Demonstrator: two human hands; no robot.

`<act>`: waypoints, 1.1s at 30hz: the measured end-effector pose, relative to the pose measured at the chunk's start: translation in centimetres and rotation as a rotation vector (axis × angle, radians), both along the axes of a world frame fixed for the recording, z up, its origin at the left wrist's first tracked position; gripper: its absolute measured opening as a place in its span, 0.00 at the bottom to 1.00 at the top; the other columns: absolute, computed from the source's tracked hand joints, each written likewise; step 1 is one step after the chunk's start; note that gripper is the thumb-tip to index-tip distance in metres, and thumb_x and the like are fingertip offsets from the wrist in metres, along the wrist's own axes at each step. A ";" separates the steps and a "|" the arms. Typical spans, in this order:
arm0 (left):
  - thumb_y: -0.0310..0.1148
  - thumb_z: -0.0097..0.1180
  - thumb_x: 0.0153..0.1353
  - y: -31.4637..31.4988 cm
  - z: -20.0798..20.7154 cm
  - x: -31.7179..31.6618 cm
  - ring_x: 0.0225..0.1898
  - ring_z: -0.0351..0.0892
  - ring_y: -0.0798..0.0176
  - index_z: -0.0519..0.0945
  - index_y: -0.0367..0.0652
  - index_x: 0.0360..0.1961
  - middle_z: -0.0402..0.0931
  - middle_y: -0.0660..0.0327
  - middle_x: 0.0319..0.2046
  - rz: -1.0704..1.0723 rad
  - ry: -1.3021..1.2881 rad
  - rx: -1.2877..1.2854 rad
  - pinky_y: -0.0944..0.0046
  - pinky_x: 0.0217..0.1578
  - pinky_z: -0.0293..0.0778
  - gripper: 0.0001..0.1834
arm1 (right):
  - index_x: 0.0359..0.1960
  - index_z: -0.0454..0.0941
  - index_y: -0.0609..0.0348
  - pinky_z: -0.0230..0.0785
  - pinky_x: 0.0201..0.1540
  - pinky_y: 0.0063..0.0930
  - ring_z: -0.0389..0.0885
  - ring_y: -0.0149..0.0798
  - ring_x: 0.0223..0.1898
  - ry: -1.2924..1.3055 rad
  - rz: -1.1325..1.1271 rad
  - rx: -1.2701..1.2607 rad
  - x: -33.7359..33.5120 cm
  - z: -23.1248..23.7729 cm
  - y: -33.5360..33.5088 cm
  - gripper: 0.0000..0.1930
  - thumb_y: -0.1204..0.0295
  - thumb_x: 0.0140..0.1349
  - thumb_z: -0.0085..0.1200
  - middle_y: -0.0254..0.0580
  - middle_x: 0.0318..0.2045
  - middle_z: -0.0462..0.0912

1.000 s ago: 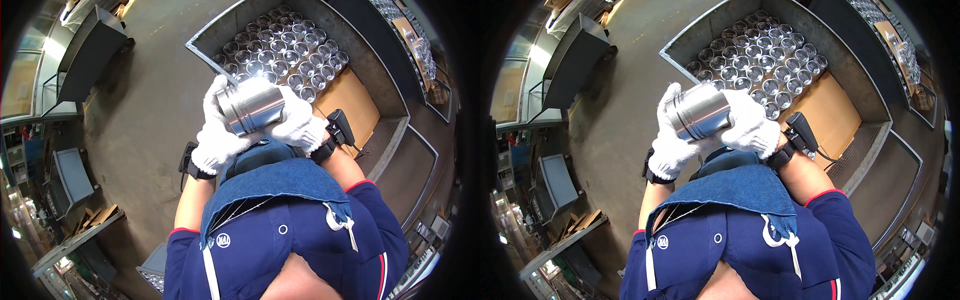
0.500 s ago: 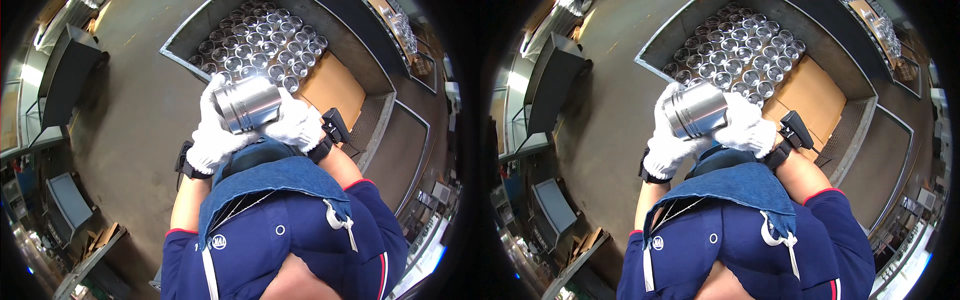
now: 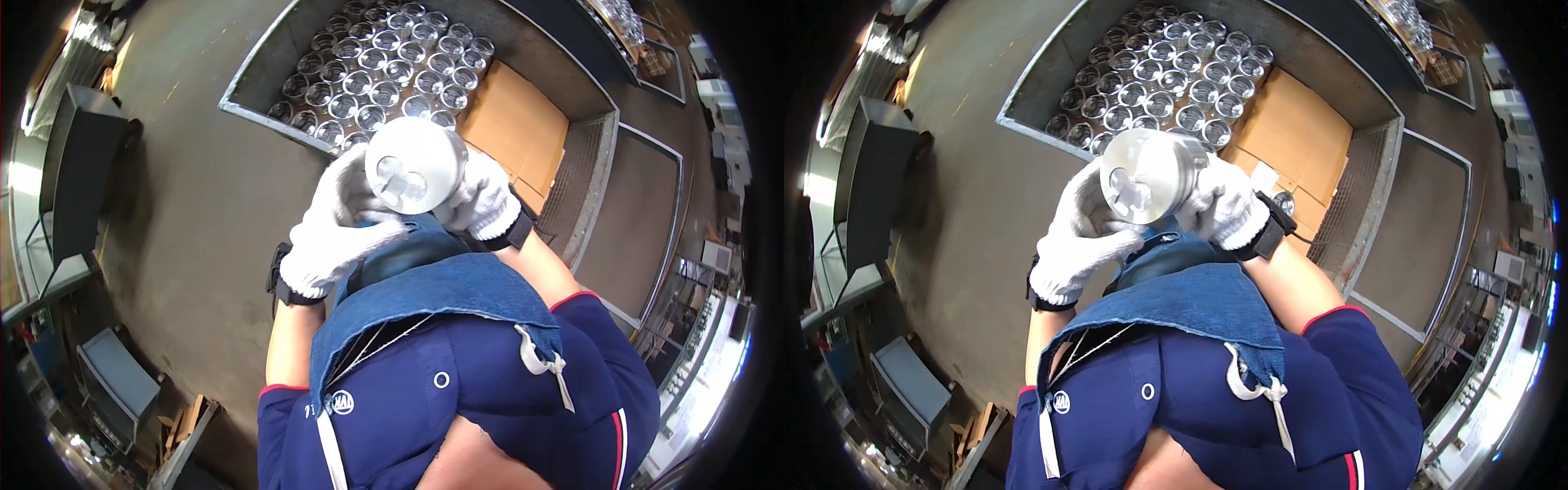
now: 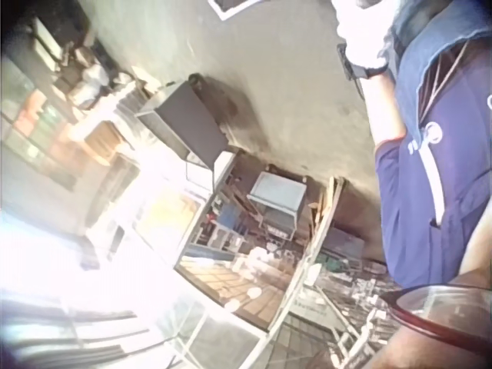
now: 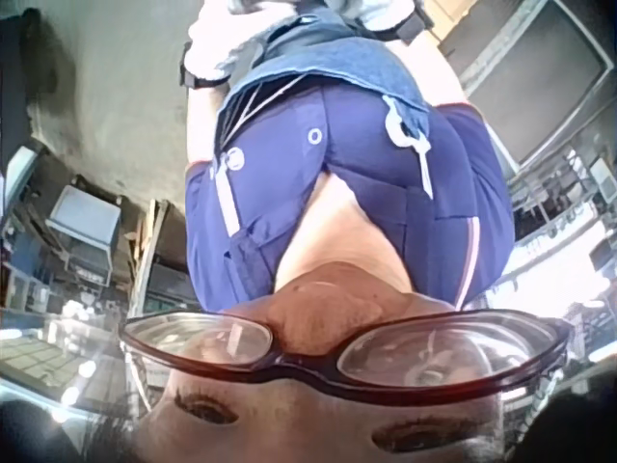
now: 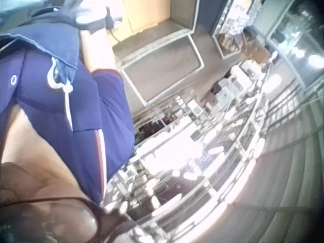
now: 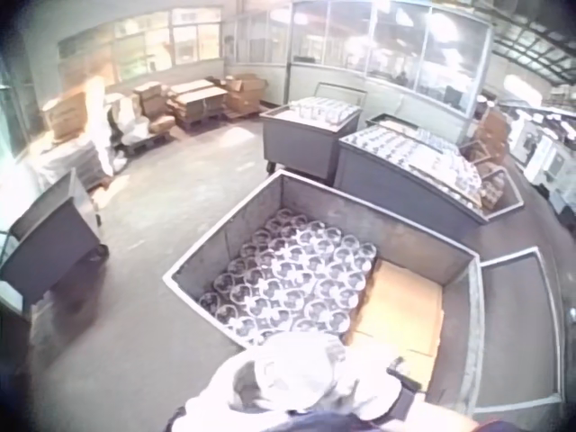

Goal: Transfer metal piston components from a large bin to a cleaning tray and then back into storage.

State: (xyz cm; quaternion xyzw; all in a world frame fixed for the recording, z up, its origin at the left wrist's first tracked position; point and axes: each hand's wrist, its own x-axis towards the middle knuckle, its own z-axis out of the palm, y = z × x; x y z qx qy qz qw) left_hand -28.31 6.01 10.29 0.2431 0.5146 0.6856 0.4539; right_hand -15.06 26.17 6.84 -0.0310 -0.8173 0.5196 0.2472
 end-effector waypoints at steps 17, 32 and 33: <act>0.16 0.70 0.49 -6.0 -6.7 -1.2 0.47 0.75 0.61 0.62 0.42 0.69 0.71 0.55 0.49 0.154 -0.157 -0.331 0.59 0.50 0.80 0.46 | 0.63 0.68 0.68 0.78 0.53 0.51 0.81 0.54 0.54 0.227 0.147 -1.865 4.0 -2.4 2.2 0.35 0.68 0.49 0.53 0.58 0.54 0.79; 0.18 0.68 0.51 -4.1 -8.4 -1.4 0.47 0.77 0.58 0.62 0.42 0.68 0.71 0.51 0.49 0.080 -0.053 -0.420 0.55 0.49 0.81 0.43 | 0.65 0.67 0.59 0.74 0.59 0.34 0.80 0.39 0.57 0.318 0.166 -1.613 6.1 -1.3 3.1 0.26 0.63 0.66 0.45 0.42 0.58 0.80; 0.19 0.69 0.51 -3.6 -8.3 -1.4 0.48 0.77 0.57 0.62 0.42 0.69 0.71 0.50 0.51 0.085 -0.034 -0.483 0.55 0.50 0.81 0.44 | 0.65 0.67 0.59 0.75 0.58 0.36 0.80 0.40 0.57 0.326 0.142 -1.634 6.4 -1.8 3.5 0.27 0.62 0.66 0.43 0.43 0.58 0.79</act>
